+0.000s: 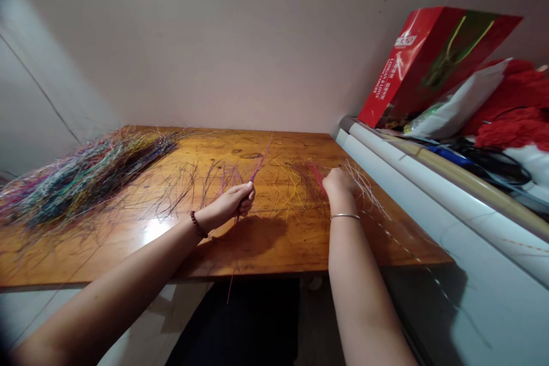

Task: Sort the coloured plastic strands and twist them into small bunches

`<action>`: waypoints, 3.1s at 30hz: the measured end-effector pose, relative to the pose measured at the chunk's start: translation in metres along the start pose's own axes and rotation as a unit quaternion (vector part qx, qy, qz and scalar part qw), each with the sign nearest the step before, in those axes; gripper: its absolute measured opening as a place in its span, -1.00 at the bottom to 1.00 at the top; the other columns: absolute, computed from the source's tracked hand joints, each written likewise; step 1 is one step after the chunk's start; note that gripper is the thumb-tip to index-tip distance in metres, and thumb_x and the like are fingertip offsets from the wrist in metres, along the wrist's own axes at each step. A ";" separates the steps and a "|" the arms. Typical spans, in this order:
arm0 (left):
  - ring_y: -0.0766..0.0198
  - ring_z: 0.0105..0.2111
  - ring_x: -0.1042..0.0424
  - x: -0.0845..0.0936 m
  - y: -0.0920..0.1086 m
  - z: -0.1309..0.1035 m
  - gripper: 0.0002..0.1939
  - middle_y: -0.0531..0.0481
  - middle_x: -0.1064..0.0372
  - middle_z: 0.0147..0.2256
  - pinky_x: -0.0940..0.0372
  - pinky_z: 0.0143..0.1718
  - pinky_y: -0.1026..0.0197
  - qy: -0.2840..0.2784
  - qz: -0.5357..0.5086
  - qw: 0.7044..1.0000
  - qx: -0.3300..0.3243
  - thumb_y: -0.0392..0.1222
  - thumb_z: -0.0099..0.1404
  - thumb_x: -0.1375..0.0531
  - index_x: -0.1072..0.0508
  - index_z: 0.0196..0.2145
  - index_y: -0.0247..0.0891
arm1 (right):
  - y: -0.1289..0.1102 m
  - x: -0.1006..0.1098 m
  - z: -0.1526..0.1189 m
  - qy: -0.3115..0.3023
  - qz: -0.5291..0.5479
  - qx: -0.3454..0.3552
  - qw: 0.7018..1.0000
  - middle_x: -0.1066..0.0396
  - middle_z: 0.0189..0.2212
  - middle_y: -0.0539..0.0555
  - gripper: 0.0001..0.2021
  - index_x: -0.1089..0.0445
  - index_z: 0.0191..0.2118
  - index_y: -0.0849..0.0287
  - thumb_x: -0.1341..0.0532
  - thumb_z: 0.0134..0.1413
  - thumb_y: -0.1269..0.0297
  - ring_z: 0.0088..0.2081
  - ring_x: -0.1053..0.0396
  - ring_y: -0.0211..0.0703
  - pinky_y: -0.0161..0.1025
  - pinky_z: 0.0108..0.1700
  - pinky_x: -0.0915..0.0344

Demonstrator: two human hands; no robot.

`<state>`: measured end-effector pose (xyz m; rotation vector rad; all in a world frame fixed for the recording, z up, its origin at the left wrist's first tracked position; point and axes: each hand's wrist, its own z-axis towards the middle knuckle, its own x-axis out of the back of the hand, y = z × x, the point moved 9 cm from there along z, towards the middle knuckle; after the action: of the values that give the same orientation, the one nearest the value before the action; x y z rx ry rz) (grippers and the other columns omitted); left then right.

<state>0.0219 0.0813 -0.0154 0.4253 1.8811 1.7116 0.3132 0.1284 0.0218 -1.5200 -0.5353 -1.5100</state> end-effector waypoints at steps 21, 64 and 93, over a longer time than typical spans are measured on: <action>0.47 -0.65 0.04 -0.010 0.003 -0.005 -0.57 0.15 0.02 -0.63 0.05 -0.61 0.37 -0.024 0.080 0.996 0.007 0.14 0.32 0.08 -0.12 -0.50 -0.26 | -0.137 -0.038 -0.099 -0.315 0.645 0.186 0.671 -0.42 -0.43 -0.02 -0.70 -0.50 -0.34 0.14 -0.40 -0.27 0.11 -0.60 -0.12 -0.47 -0.41 -0.57 -0.02; 0.44 -0.65 -0.03 -0.014 0.005 -0.008 -0.55 0.13 -0.05 -0.64 0.03 -0.59 0.32 -0.038 0.129 0.991 0.003 0.17 0.30 0.07 -0.14 -0.53 -0.25 | -0.105 -0.011 -0.068 -0.089 0.640 0.124 0.753 -0.45 -0.39 0.10 -0.79 -0.39 -0.42 0.21 -0.17 -0.19 0.19 -0.58 -0.23 -0.38 -0.41 -0.62 -0.03; 0.45 -0.61 -0.02 -0.011 0.001 -0.006 -0.57 0.13 -0.02 -0.60 -0.01 -0.56 0.36 -0.039 0.096 0.995 -0.002 0.15 0.32 0.08 -0.17 -0.47 -0.27 | -0.135 -0.020 -0.110 -0.295 0.641 0.186 0.684 -0.32 -0.57 -0.06 -0.80 -0.24 -0.41 0.14 -0.19 -0.12 0.13 -0.60 -0.25 -0.35 -0.39 -0.56 -0.13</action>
<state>0.0265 0.0703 -0.0119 0.6810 1.8297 1.7926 0.1387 0.1115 0.0255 -1.4326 -0.0017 0.2018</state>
